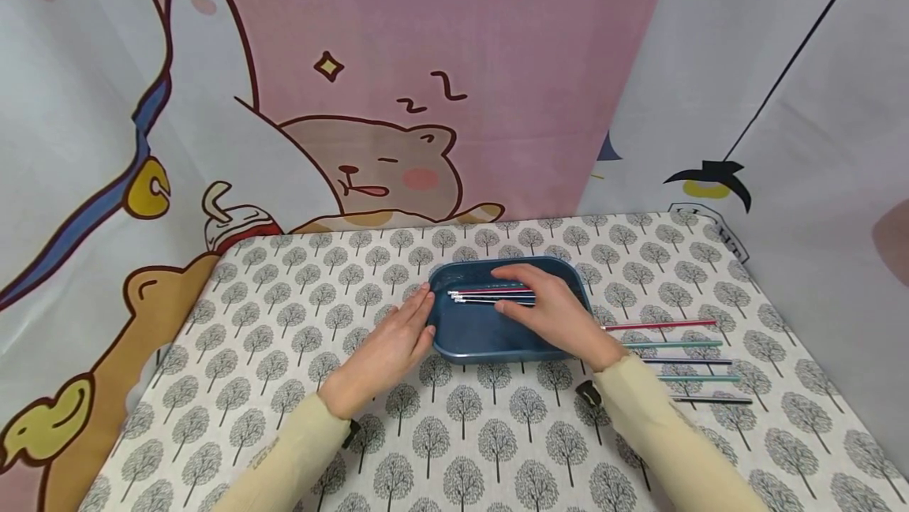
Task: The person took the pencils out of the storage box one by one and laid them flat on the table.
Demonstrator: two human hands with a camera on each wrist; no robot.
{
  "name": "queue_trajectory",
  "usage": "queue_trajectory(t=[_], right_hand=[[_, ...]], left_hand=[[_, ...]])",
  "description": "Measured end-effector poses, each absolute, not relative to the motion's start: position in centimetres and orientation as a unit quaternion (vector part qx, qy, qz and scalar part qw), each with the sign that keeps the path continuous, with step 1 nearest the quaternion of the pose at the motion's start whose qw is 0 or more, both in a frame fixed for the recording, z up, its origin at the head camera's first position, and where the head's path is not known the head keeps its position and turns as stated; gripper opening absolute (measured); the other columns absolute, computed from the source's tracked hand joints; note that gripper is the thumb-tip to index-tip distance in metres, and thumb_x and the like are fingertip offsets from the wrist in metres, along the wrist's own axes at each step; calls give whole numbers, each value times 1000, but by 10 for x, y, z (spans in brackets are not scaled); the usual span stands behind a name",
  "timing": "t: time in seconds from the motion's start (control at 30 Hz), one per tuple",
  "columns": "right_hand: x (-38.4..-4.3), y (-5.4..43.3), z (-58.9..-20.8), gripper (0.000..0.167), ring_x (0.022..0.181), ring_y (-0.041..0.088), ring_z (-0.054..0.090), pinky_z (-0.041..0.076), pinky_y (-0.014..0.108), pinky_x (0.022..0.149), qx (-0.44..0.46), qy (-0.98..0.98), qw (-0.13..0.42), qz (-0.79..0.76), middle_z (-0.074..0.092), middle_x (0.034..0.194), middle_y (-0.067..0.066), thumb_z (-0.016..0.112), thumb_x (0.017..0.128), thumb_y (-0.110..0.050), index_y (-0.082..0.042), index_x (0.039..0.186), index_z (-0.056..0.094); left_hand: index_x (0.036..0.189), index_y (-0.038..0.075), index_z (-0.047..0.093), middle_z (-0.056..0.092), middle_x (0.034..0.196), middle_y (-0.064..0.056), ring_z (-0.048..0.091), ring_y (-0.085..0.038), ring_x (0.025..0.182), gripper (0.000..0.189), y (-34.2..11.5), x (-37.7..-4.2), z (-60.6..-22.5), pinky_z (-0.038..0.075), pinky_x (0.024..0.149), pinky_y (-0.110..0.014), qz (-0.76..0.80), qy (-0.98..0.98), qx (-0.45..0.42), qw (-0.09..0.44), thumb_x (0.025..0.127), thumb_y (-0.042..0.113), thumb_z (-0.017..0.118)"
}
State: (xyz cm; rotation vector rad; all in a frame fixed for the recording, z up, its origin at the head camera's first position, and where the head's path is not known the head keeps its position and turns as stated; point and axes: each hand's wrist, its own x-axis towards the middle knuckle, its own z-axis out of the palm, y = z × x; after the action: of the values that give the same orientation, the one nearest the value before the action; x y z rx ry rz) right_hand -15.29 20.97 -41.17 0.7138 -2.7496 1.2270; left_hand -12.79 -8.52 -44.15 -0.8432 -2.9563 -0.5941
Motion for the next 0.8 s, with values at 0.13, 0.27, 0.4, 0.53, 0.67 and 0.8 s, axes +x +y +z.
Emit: queue_trajectory(t=[0.13, 0.27, 0.4, 0.53, 0.67, 0.8], right_hand=[[-156, 206, -415, 52, 131, 32, 57, 49, 55, 107, 230, -889, 13, 396, 60, 145, 6, 79, 94, -27, -12, 142, 63], [-161, 203, -420, 52, 130, 32, 58, 49, 55, 106, 223, -892, 0, 393, 60, 145, 7, 79, 94, -26, -13, 141, 63], [-166, 201, -426, 51, 131, 31, 57, 49, 56, 107, 225, -890, -16, 395, 61, 144, 7, 79, 95, -24, -12, 142, 62], [-170, 198, -430, 51, 132, 31, 57, 49, 55, 107, 230, -889, -33, 396, 61, 144, 7, 78, 95, -23, -12, 142, 62], [-173, 196, -434, 52, 133, 33, 56, 49, 56, 108, 227, -889, -48, 395, 61, 144, 7, 78, 95, -23, -12, 143, 61], [-176, 195, -438, 53, 132, 34, 57, 48, 57, 108, 228, -891, -53, 389, 61, 144, 9, 79, 94, -23, -10, 143, 61]], left_hand=[[160, -1, 31, 17, 170, -13, 27, -33, 154, 60, -85, -128, -442, 33, 118, -61, -189, -945, -267, 3, 111, 31, 44], [160, -1, 31, 17, 170, -13, 29, -35, 153, 60, -85, -129, -443, 34, 118, -61, -189, -945, -268, 3, 111, 31, 45], [160, -2, 31, 18, 170, -14, 30, -36, 153, 60, -86, -129, -444, 35, 118, -61, -187, -945, -269, 6, 111, 30, 45], [160, -3, 32, 19, 170, -15, 31, -36, 152, 60, -86, -129, -444, 35, 117, -62, -186, -945, -270, 7, 111, 30, 44], [160, -2, 32, 19, 170, -15, 31, -36, 152, 60, -86, -129, -443, 35, 117, -62, -188, -944, -271, 7, 111, 32, 43], [160, -2, 32, 20, 170, -15, 30, -35, 153, 60, -86, -129, -443, 36, 117, -62, -186, -944, -272, 9, 111, 31, 43]])
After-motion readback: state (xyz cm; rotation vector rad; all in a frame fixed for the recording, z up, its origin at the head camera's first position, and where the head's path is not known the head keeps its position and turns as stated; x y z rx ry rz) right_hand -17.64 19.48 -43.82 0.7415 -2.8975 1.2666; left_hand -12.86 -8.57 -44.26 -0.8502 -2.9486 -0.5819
